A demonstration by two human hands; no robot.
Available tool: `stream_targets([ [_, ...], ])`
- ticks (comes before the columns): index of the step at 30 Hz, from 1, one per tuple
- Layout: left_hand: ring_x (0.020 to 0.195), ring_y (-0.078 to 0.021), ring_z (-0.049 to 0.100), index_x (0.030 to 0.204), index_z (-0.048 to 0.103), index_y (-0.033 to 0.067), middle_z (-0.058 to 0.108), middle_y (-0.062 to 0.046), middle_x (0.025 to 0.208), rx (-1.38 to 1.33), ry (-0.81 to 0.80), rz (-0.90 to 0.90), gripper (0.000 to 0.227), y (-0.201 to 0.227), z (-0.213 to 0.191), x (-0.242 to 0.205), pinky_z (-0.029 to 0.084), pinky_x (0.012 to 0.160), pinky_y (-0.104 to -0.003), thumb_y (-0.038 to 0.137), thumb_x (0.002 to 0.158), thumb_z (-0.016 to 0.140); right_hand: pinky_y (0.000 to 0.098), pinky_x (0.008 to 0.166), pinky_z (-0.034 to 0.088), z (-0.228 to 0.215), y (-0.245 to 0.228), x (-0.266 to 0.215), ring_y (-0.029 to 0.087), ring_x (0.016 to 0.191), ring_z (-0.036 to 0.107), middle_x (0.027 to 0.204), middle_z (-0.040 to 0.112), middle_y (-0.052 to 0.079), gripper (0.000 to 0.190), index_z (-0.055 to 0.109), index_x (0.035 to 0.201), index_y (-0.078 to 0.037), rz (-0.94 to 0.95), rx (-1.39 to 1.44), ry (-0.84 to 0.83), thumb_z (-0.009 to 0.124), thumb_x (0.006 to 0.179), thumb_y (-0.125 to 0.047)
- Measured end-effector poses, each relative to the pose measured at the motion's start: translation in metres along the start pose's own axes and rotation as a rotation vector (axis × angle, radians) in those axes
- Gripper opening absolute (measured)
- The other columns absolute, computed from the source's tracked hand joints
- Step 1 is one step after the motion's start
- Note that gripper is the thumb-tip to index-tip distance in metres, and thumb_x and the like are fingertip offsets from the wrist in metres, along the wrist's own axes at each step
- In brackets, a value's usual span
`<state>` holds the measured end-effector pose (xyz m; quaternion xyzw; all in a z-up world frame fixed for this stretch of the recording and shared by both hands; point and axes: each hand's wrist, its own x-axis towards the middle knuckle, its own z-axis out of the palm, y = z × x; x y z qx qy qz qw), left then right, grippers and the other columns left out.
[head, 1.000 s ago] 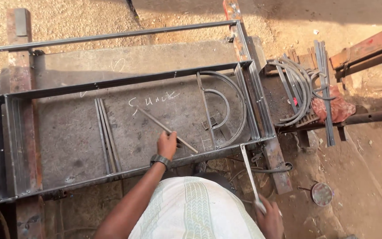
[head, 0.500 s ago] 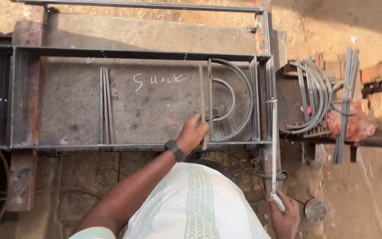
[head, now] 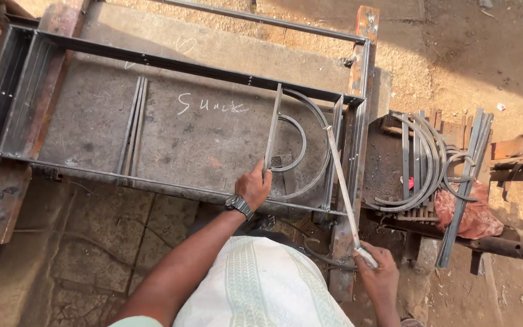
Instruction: Measuring metal pieces and welding them into a decorative grille frame.
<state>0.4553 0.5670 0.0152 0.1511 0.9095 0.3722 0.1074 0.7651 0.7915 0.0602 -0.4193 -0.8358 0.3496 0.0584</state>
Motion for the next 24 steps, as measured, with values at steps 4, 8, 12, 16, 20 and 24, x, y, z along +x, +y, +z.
stream_targets([
  [4,0.07,-0.0452,0.069,0.137,0.06,0.0117,0.071,-0.024,0.077,0.047,-0.002,-0.011,0.047,-0.004,0.013,0.005,0.054,0.065,-0.059,0.033,0.096,0.057,0.0304,0.08,0.055,-0.006,-0.009,0.016,0.016,0.09,0.068,0.103,0.069,0.007,0.039,0.079,0.12,-0.016,-0.093,-0.051,0.062,0.084,0.081,-0.018],
  [8,0.068,-0.0445,0.069,0.138,0.058,0.0078,0.071,-0.024,0.076,0.07,-0.023,-0.016,0.05,-0.005,0.015,0.007,0.055,0.064,-0.059,0.033,0.095,0.056,0.0301,0.082,0.054,-0.004,-0.011,0.01,0.014,0.091,0.069,0.103,0.07,0.007,0.039,0.078,0.12,-0.015,-0.008,0.001,0.048,0.084,0.081,-0.02],
  [12,0.067,-0.0431,0.069,0.139,0.056,0.0061,0.072,-0.022,0.077,0.08,-0.022,0.027,0.049,-0.003,0.015,0.009,0.055,0.062,-0.057,0.03,0.097,0.055,0.0312,0.08,0.056,-0.002,-0.008,0.01,0.015,0.093,0.07,0.104,0.07,0.006,0.038,0.079,0.119,-0.017,0.047,-0.021,-0.014,0.083,0.081,-0.02],
  [16,0.066,-0.0429,0.069,0.14,0.055,0.0055,0.072,-0.021,0.078,0.093,-0.011,0.066,0.048,0.005,0.005,0.022,0.055,0.059,-0.056,0.028,0.098,0.055,0.0312,0.083,0.056,0.01,0.012,0.015,0.014,0.093,0.071,0.102,0.071,0.005,0.04,0.08,0.119,-0.02,0.113,-0.152,-0.046,0.086,0.079,-0.023],
  [20,0.065,-0.042,0.069,0.139,0.054,0.0036,0.072,-0.02,0.079,0.072,0.016,0.079,0.048,0.006,0.005,0.026,0.055,0.058,-0.056,0.027,0.098,0.055,0.03,0.085,0.056,0.013,0.027,0.015,0.014,0.096,0.071,0.105,0.072,0.004,0.04,0.08,0.119,-0.02,0.149,-0.069,-0.092,0.085,0.079,-0.02],
  [24,0.061,-0.038,0.07,0.142,0.051,0.0025,0.072,-0.019,0.076,0.071,-0.029,0.053,0.049,0.014,-0.004,0.018,0.056,0.054,-0.051,0.025,0.098,0.054,0.0304,0.087,0.057,0.015,0.027,0.015,0.013,0.098,0.071,0.104,0.071,0.003,0.041,0.08,0.12,-0.021,0.198,-0.064,-0.12,0.085,0.079,-0.021],
])
